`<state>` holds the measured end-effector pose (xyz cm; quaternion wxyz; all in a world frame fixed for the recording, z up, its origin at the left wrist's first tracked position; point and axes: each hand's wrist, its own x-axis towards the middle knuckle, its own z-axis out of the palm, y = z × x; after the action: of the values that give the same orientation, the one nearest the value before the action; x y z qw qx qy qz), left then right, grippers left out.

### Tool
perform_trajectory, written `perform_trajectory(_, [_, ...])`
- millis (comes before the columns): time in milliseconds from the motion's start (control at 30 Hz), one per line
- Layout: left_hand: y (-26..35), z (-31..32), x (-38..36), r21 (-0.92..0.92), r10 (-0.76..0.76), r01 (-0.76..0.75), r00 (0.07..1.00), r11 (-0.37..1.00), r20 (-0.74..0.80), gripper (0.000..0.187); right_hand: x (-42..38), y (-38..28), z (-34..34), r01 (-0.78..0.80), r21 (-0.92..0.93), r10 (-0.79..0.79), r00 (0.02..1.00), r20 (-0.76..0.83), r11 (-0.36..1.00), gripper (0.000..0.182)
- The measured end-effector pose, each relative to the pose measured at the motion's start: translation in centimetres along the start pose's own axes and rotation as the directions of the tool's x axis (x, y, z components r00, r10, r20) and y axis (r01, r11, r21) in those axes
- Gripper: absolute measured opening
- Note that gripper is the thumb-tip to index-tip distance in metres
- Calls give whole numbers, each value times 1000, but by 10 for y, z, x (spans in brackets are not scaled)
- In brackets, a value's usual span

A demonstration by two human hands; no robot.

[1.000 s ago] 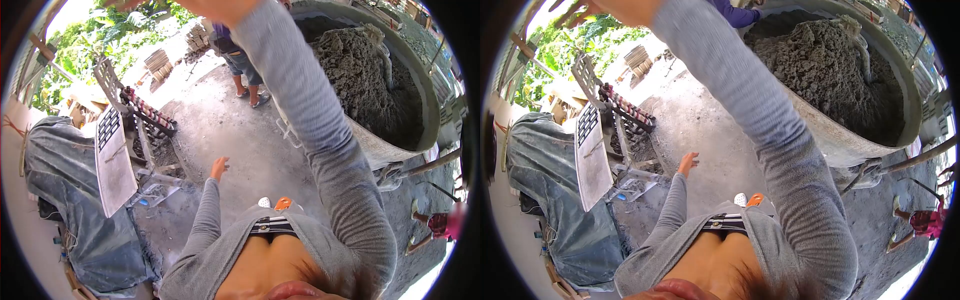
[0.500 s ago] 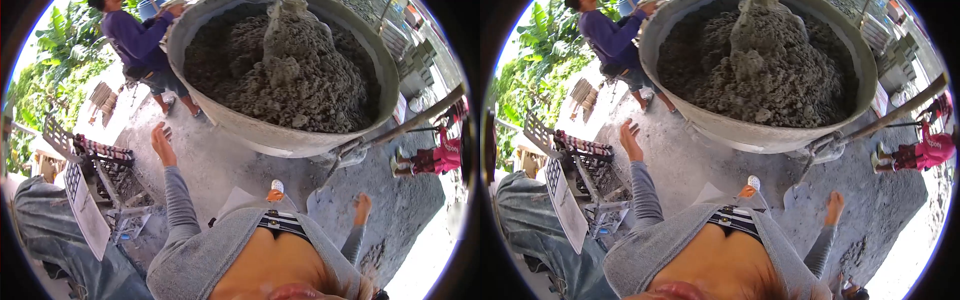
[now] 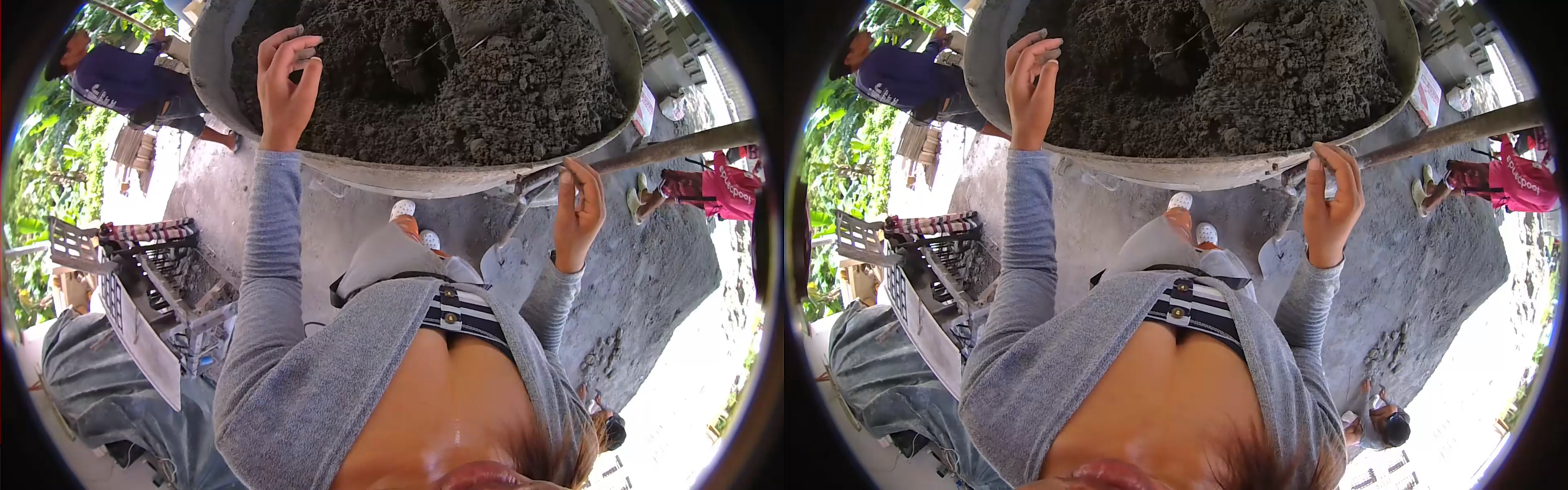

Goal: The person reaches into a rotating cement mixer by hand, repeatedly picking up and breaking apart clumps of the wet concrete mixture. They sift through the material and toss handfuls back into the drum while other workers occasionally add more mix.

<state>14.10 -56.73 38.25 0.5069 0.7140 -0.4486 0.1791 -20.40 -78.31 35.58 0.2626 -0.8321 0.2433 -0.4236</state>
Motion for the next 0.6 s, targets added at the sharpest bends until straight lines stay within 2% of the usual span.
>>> perform_trajectory(33, [-7,0,-2,-8,-53,53,998,999,43,21,-3,4,1,-23,-7,23,1000,9,1000,20])
perform_trajectory(133, [-33,-5,1,-55,-130,137,985,989,114,22,1,0,-5,-276,235,289,957,-19,932,20])
perform_trajectory(233, [-54,-14,18,-87,-155,170,976,982,155,21,21,1,-15,-349,226,378,921,-97,909,21])
perform_trajectory(267, [-60,-16,26,-65,-159,173,969,983,187,27,30,2,-13,-338,234,374,919,-126,911,23])
perform_trajectory(367, [-68,-17,48,-57,-131,151,956,987,261,26,61,-2,3,-303,243,335,937,-103,922,23])
perform_trajectory(433, [-86,-13,62,-111,-119,162,940,981,320,29,79,-2,35,-307,322,340,939,-50,896,23])
perform_trajectory(467, [-85,-10,73,-21,-211,241,884,970,417,46,88,3,54,-311,347,337,941,-16,885,23])
perform_trajectory(533, [-91,0,91,148,-315,281,783,948,536,48,95,25,99,-392,266,373,920,119,881,23])
perform_trajectory(567, [-115,8,90,146,-317,283,780,948,540,48,93,34,120,-374,-15,369,909,194,928,26])
perform_trajectory(600, [-150,20,83,212,-248,152,789,965,562,41,80,61,144,-212,-186,255,934,249,959,33])
